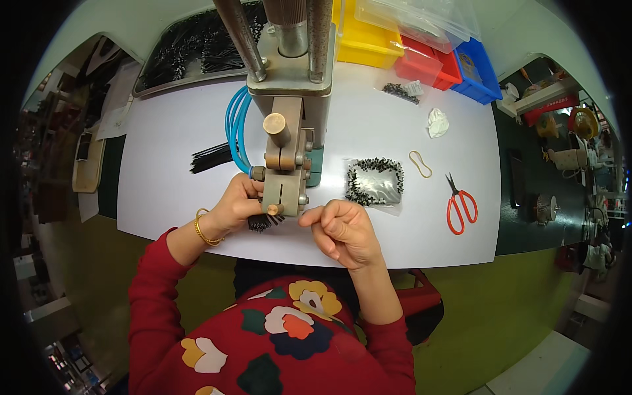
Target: The person attaches plastic caps onto bundles of black ties using a press machine and hands the bundle to another person.
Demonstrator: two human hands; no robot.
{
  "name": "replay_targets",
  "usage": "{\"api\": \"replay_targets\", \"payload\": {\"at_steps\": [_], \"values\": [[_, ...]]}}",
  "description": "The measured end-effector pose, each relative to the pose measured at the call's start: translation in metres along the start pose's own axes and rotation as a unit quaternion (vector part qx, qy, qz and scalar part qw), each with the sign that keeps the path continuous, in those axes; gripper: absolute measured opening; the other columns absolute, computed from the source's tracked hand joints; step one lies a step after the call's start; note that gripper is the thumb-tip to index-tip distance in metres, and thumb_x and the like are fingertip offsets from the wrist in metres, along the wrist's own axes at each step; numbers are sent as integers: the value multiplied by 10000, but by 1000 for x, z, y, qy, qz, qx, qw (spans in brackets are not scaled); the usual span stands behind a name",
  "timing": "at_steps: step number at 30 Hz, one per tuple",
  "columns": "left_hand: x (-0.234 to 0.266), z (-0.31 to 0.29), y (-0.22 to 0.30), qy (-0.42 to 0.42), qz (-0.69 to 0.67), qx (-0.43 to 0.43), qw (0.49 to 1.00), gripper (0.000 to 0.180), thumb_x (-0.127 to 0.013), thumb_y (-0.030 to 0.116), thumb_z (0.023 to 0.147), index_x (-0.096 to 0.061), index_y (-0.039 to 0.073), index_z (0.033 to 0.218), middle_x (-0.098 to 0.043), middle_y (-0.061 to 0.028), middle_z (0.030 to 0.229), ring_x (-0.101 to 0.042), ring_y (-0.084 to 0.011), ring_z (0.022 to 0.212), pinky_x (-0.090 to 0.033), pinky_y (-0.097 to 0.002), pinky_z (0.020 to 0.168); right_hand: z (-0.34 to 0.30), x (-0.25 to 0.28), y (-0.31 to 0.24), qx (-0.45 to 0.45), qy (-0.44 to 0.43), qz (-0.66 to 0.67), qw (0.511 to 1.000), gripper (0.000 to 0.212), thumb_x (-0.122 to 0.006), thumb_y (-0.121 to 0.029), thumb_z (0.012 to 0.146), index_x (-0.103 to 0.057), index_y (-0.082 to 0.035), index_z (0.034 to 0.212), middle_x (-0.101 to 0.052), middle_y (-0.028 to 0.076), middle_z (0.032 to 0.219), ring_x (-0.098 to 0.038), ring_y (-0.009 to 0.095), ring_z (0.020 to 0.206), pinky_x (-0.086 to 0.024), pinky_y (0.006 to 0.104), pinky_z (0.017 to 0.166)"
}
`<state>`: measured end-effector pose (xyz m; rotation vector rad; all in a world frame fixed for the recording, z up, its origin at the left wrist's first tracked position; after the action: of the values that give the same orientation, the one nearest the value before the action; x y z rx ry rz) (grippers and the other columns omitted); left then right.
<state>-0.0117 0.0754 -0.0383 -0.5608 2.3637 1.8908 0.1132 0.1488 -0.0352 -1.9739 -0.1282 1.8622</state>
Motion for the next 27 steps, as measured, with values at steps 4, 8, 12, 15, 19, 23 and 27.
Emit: {"api": "replay_targets", "payload": {"at_steps": [4,8,12,15,19,23,27], "values": [[1,0,-1,-9,-11,-2,1000,104,-595,59,770,-624,-35,804,-624,-61,762,-562,-82,701,-442,-205,650,-6,-7,-27,90,12,-118,989,84,-586,-77,830,-556,-4,801,-598,191,942,-493,97,514,-382,180,398],[10,-12,12,24,-1,-28,999,108,-595,55,761,-616,-44,800,-621,-66,758,-563,-90,706,-444,-211,654,-44,5,-98,244,33,-145,958,90,-580,-101,841,-530,-33,810,-578,104,881,-468,85,570,-367,178,404],[13,-12,12,32,-8,-39,999,107,-591,57,762,-606,-45,789,-618,-66,749,-561,-92,697,-444,-214,645,-69,21,-115,219,261,-524,781,70,-609,-80,808,-555,-35,808,-581,78,864,-503,115,662,-404,216,441],[12,-12,11,29,5,-49,998,102,-588,59,765,-599,-42,778,-616,-63,741,-556,-88,687,-442,-213,636,-57,-8,-104,255,192,-863,392,79,-647,-34,743,-585,-33,792,-581,67,846,-526,152,698,-430,249,472],[13,-12,7,33,25,-56,998,91,-588,56,765,-589,-36,762,-610,-56,724,-542,-77,668,-435,-208,620,-54,-12,-101,286,161,-881,342,109,-668,1,686,-601,-35,765,-579,62,839,-540,179,726,-436,258,485],[10,-11,8,55,25,-60,996,75,-592,42,758,-581,-33,757,-601,-48,705,-530,-71,656,-426,-204,608,-55,-8,-103,254,192,-863,394,116,-670,6,681,-597,-31,763,-583,60,827,-541,196,747,-433,268,493],[10,-11,5,57,21,-51,997,68,-593,30,754,-581,-35,769,-599,-46,706,-528,-69,659,-423,-203,612,-56,-7,-103,280,177,-851,409,127,-674,1,677,-598,-32,774,-585,58,827,-541,198,745,-433,273,502]]}}
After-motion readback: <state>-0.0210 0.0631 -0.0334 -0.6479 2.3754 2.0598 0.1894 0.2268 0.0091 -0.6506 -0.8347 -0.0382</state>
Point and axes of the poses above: each hand's wrist, its own z-axis towards the middle knuckle, its own x-axis out of the back of the hand, y = z × x, the point moved 7 cm from there along z, towards the middle knuckle
